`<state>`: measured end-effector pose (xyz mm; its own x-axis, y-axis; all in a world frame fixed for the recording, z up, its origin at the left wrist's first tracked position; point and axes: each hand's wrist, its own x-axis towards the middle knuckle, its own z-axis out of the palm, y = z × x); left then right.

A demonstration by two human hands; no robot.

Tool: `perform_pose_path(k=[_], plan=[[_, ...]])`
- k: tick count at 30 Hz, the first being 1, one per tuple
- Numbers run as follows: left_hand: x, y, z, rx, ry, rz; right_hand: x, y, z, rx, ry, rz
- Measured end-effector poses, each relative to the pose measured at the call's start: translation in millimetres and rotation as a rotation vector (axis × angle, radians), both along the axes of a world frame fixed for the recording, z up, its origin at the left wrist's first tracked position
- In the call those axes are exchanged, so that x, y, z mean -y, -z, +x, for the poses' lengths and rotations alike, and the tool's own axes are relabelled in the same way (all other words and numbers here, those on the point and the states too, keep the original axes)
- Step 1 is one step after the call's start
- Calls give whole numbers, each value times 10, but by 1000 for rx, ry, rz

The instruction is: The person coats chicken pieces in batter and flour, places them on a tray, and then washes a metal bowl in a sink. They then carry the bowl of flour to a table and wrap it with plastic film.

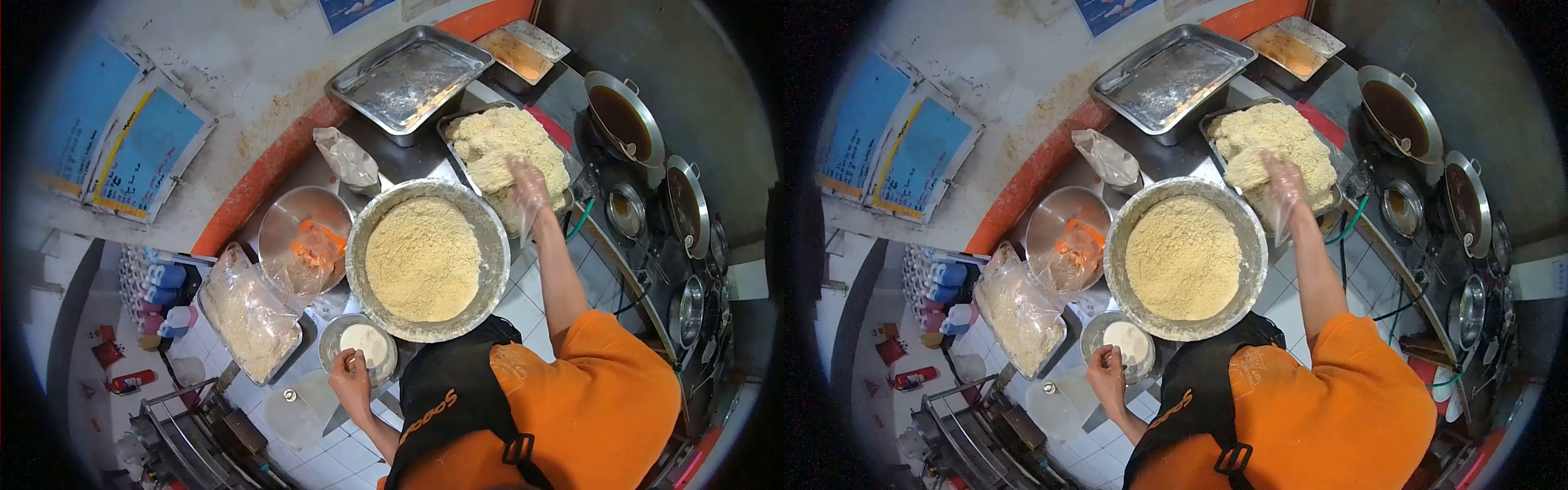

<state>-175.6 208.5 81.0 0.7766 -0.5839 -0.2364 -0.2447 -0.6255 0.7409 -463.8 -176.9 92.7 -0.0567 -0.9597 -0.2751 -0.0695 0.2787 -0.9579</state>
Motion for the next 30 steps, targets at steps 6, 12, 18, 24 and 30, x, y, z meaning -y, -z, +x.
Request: perform_pose_path(k=[6,12,18,24,30], plan=[[91,-172,-29,26,34,40,284,-122,-500,-937,60,-223],[420,-426,153,160,121,-51,480,332,-140,-1221,65,-623],[1198,-600,783,311,148,-135,589,626,8,-1497,-67,-516],[1900,437,1574,375,612,238,30,42,-6,-1127,-12,-613],[1986,1577,1951,-407,211,-51,-750,-264,22,-897,-196,-777]])
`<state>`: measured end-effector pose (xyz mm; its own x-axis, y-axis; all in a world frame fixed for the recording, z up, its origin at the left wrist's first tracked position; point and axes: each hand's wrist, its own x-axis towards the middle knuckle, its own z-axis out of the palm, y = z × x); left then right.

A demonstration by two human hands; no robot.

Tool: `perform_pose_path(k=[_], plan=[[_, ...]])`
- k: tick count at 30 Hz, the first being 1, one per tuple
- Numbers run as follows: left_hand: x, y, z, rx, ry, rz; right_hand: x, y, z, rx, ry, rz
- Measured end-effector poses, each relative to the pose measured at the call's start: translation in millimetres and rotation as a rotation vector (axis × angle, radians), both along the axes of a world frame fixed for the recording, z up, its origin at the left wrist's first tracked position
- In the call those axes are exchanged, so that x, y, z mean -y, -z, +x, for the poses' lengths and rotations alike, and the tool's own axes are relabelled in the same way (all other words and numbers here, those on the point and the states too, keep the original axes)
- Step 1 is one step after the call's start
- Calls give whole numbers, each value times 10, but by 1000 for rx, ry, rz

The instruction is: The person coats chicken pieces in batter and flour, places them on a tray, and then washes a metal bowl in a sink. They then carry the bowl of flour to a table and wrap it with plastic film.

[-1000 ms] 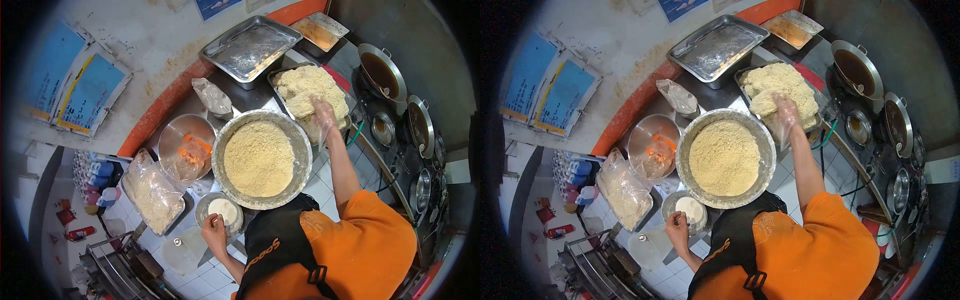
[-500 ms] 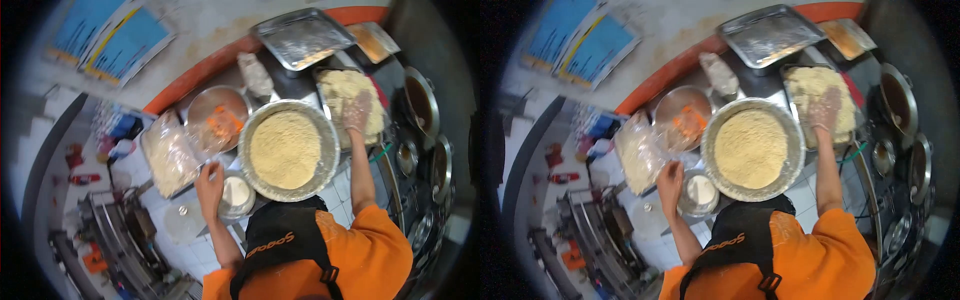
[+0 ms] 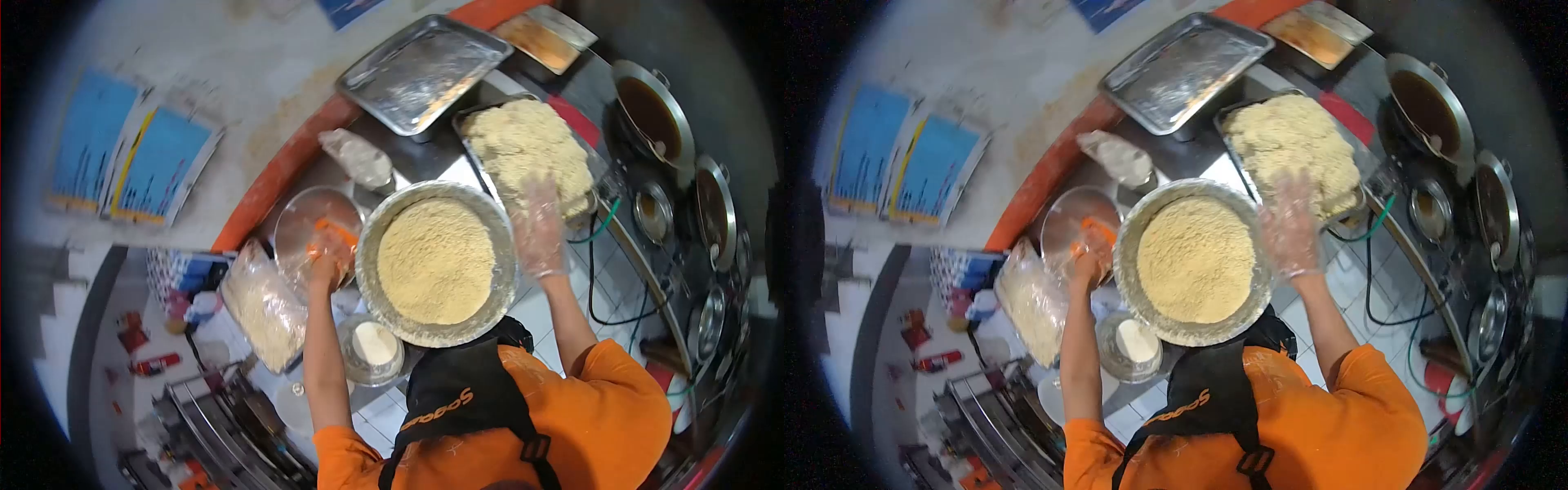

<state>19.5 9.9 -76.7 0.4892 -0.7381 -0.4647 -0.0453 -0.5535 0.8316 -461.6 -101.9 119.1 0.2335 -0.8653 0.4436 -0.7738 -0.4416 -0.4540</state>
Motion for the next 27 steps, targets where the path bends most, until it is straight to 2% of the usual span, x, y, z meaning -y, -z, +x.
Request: perform_pose_path(k=[2,3,4,5,6,7,9,11,13,15,17,19,21,23,24,26,27], plan=[[-109,749,569,88,45,90,-244,41,24,18,-24,9],[-158,1064,814,131,69,135,-331,116,53,59,-133,3],[-184,1027,850,139,82,136,-398,157,93,100,-247,-7],[-218,946,887,273,216,28,-483,156,132,107,-236,-6],[-227,820,915,405,349,-81,-572,144,172,126,-291,97],[-151,315,701,547,506,90,-630,127,219,143,-349,200],[62,-999,72,847,881,383,-688,90,329,227,-357,241],[31,-1512,-101,815,823,361,-636,65,405,218,-440,255],[-36,-1640,-156,784,741,345,-540,33,457,229,-491,208],[-155,-1683,-183,283,266,-21,-455,-21,532,247,-573,167],[-175,-1725,-192,314,296,44,-375,-133,610,269,-569,167],[-136,-1413,-61,392,364,222,-316,-276,673,240,-634,137],[-118,-881,134,786,623,156,-262,-353,699,264,-631,140],[-35,-1345,-347,708,572,121,-254,-363,711,276,-657,145],[-15,-1253,-400,710,550,127,-259,-358,704,288,-645,151],[36,-932,-368,947,643,333,-277,-324,669,280,-645,163],[51,-775,-326,949,631,335,-292,-305,644,271,-623,178]])
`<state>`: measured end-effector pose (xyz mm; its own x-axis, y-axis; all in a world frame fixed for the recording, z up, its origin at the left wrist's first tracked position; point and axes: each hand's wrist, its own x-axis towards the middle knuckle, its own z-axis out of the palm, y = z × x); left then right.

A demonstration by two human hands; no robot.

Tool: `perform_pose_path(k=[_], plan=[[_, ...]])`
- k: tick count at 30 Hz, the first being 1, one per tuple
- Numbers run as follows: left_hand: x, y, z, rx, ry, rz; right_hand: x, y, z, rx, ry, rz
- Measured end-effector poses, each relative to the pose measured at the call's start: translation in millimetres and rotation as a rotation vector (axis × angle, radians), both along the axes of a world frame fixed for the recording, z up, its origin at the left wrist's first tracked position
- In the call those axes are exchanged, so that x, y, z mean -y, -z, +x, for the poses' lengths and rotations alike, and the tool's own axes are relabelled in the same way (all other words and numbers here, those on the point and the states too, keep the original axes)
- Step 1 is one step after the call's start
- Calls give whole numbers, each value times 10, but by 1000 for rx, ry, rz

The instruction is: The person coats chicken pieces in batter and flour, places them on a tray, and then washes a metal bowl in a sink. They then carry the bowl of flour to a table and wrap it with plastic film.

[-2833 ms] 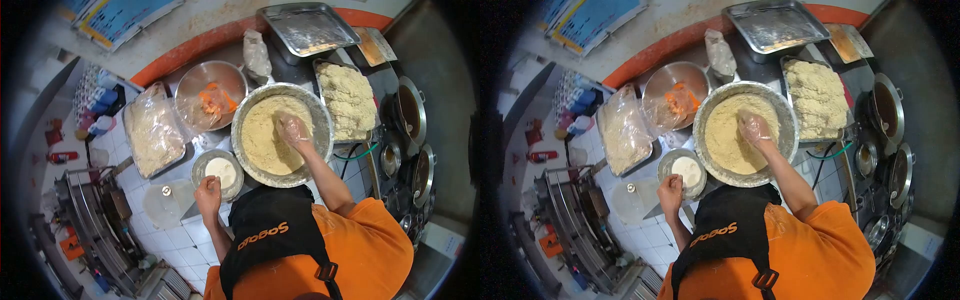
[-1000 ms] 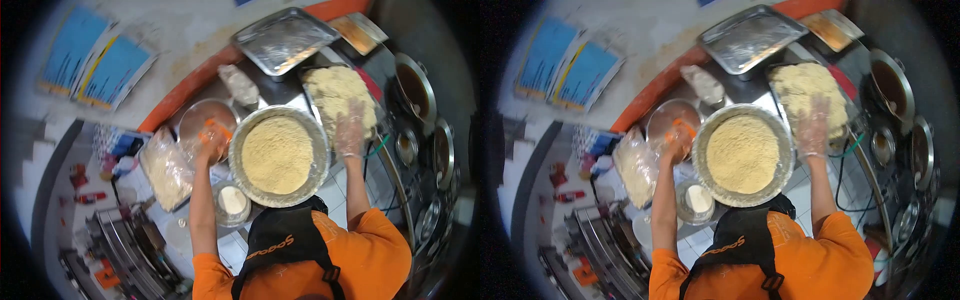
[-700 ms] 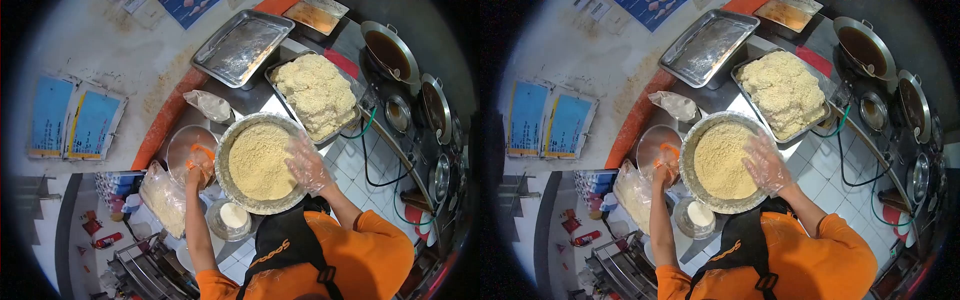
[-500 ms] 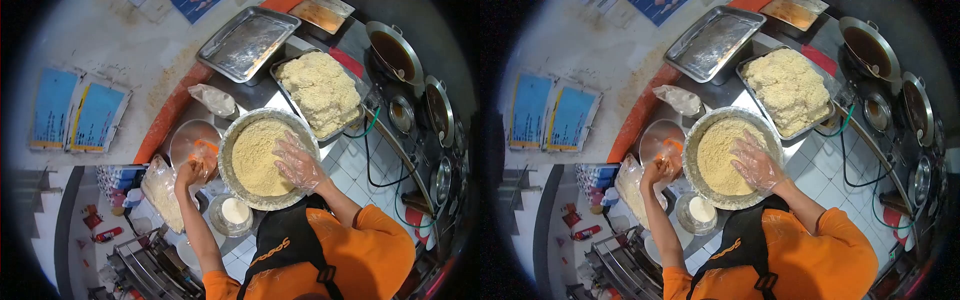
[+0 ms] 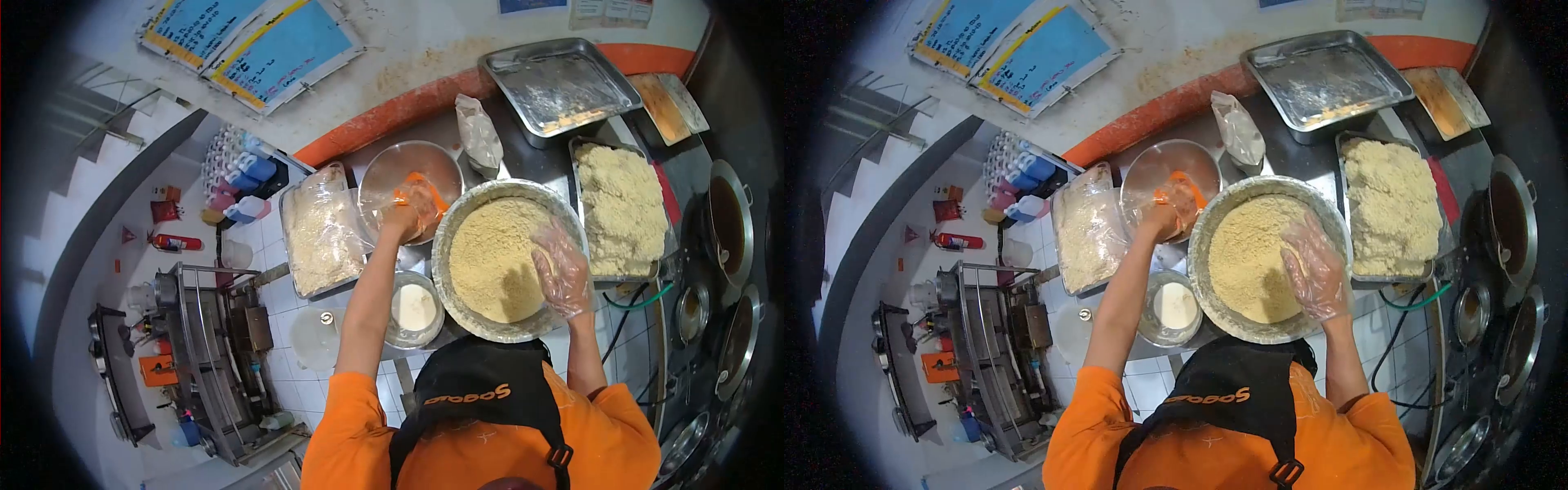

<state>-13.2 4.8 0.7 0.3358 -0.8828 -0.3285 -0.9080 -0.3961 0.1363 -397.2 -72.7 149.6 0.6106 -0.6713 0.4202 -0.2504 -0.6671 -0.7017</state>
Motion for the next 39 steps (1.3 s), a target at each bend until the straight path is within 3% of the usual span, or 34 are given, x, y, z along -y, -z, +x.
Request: perform_pose_path(k=[5,7,8,10,12,13,15,18,27,30,36,39], plan=[[-3,347,166,9,-12,-91,-79,86,-172,-55,63,30],[-22,216,208,0,35,-78,-73,134,-228,-76,93,65],[-24,142,263,-98,20,-205,-61,162,-254,-76,111,60],[-43,-241,279,-201,-3,-321,-60,200,-270,-83,123,66],[-92,-719,260,-92,18,-45,-12,212,-239,-77,119,43],[-147,-1021,173,-95,8,-41,7,230,-221,-66,107,31],[-258,-1534,16,-195,-122,-189,29,188,-153,-67,84,18],[-490,-1645,43,-306,-236,-382,51,131,-54,-67,32,-1],[-1239,-2100,-554,-244,-317,-293,49,98,136,-121,-127,-15],[-1518,-1962,-727,-368,-481,-253,42,165,127,-143,-160,-8],[-1766,-1345,-1075,-230,-465,-289,20,154,138,-208,-188,36],[-1833,-811,-1344,-12,-453,-349,23,138,139,-189,-190,35]])
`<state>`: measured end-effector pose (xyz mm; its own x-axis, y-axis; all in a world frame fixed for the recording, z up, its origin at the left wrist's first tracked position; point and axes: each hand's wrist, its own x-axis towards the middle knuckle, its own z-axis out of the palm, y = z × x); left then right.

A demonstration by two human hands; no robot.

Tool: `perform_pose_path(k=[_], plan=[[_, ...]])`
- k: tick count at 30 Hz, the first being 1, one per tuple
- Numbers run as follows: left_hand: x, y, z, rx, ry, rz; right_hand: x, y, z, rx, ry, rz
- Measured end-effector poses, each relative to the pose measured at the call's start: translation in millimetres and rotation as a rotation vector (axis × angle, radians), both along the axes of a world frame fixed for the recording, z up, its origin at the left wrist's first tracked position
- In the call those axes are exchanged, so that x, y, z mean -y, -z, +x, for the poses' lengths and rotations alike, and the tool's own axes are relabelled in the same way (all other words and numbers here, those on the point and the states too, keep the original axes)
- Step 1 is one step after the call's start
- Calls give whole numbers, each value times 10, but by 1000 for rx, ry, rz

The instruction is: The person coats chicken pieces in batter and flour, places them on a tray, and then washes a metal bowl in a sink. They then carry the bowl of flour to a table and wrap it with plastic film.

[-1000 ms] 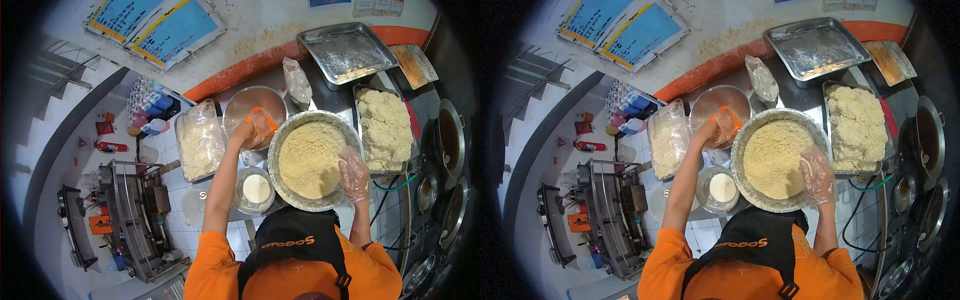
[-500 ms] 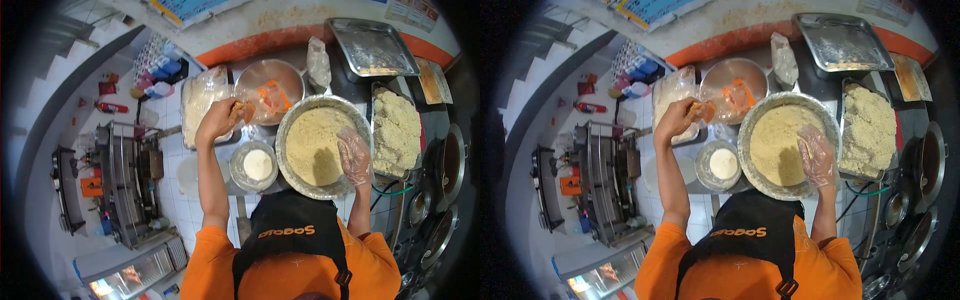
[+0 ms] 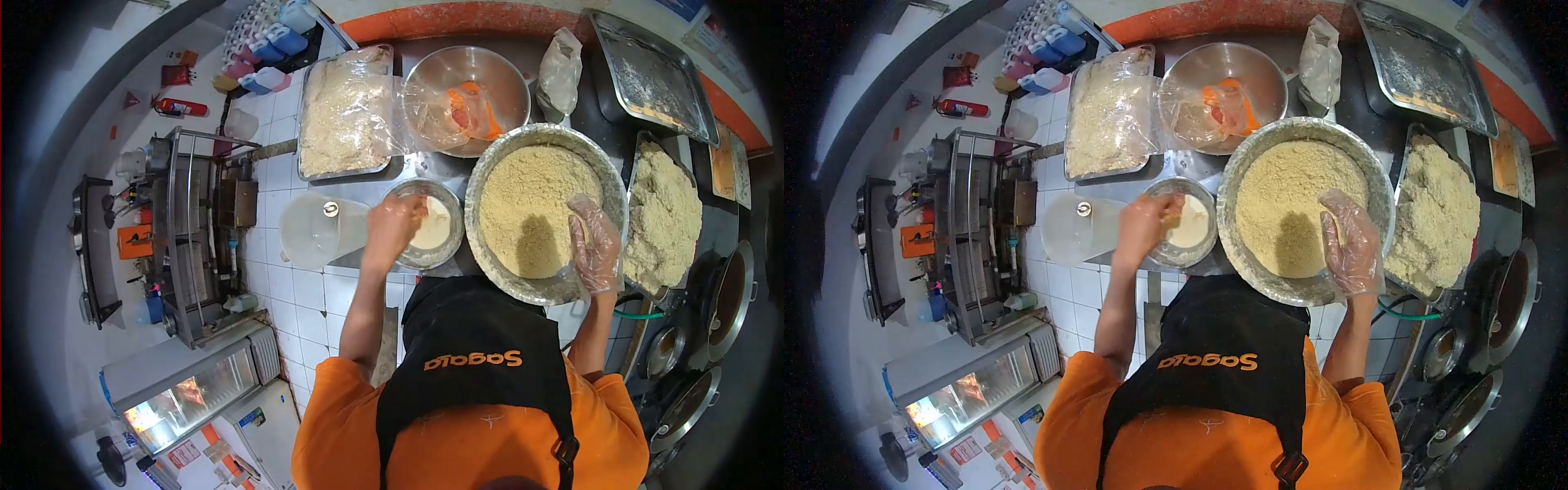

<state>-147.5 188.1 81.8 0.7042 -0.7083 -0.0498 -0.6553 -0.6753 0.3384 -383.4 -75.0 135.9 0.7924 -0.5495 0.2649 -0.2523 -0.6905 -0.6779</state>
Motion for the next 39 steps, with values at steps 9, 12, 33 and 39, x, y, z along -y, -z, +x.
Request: perform_pose_path(k=[9,12,33,39], plan=[[-204,543,-208,-733,144,-311,23,-16,14,3,-39,5],[-217,165,-40,-684,-10,-135,9,-10,7,-17,-24,4],[21,970,-72,-177,-261,-132,-78,692,912,-752,-413,-463],[-70,426,-185,-332,-333,-310,-291,727,937,-907,-409,-366]])
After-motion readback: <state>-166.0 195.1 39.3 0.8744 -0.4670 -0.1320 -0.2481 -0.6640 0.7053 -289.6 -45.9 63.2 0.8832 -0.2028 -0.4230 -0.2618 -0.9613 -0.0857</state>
